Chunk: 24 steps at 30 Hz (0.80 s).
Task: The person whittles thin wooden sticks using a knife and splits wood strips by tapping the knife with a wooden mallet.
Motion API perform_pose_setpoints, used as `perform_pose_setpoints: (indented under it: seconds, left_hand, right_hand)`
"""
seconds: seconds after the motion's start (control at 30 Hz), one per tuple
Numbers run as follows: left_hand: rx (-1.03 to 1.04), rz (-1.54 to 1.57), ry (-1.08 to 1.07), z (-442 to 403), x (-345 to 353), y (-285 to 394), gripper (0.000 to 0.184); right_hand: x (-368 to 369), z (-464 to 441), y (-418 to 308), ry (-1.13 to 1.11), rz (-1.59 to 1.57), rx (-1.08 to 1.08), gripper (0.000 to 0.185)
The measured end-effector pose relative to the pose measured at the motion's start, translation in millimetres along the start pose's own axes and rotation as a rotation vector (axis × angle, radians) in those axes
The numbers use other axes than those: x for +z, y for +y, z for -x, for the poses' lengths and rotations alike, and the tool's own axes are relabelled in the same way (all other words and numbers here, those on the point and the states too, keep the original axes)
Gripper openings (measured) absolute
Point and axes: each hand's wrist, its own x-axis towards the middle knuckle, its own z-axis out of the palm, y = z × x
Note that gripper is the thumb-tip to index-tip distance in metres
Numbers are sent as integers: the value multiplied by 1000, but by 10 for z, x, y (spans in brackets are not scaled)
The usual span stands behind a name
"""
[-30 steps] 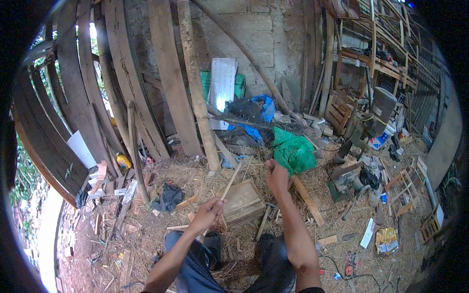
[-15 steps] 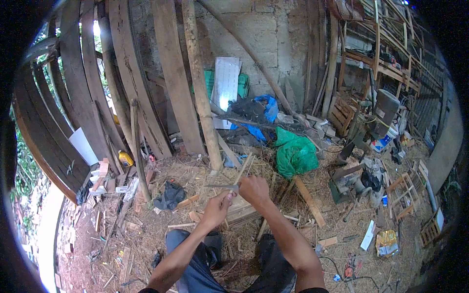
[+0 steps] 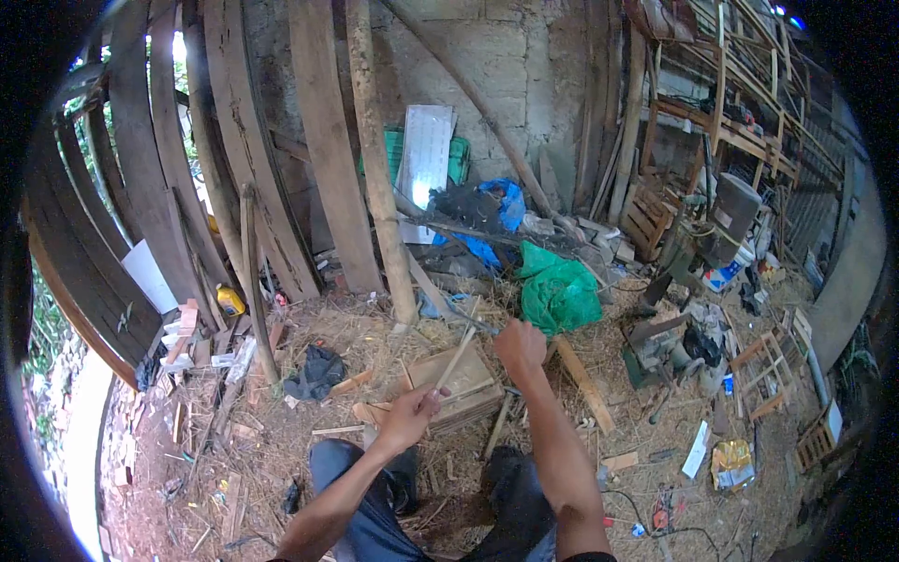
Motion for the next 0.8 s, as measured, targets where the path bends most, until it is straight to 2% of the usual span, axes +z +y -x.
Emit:
perform_pose_setpoints:
  seconds: [0.1, 0.2, 0.27, 0.33, 0.4, 0.47, 0.5, 0.57, 0.6, 0.67, 0.77, 0.8]
  left_hand:
    - [-10, 31, -4, -95, -2, 106, 23]
    - [-28, -44, 13, -146, -44, 158, 23]
    - [-3, -68, 9, -245, -58, 82, 22]
    - [-10, -68, -22, -141, -126, 191, 21]
    - [-24, -70, -64, 5, -153, 142, 22]
    - [128, 24, 36, 95, -157, -9, 26]
    - [123, 21, 34, 110, -215, -5, 26]
    - [-162, 425, -88, 56, -331, 41, 23]
    - [-158, 427, -81, 33, -358, 101, 23]
    - [-296, 729, -121, -4, -353, 250, 18]
    - [-309, 869, -85, -103, -334, 325, 15]
    - [-303, 866, -83, -141, -327, 333, 15]
  right_hand:
    - [-23, -40, -41, -58, -54, 59, 18]
    - [-46, 89, -196, -52, -141, -27, 18]
    - [-193, 192, -365, -198, -1, -449, 22]
    - [-13, 11, -130, -141, -71, -395, 20]
    - [41, -209, 273, -47, -162, 258, 20]
    - [0, -130, 495, -116, -29, 328, 22]
    - [54, -51, 510, -122, -32, 330, 22]
    - [144, -14, 491, 28, -43, 251, 23]
    - [117, -12, 401, 31, -43, 243, 23]
    - [-11, 53, 96, 29, -292, 88, 22]
    - [-157, 196, -251, 29, -394, -50, 19]
    - [-194, 243, -354, 39, -456, -162, 18]
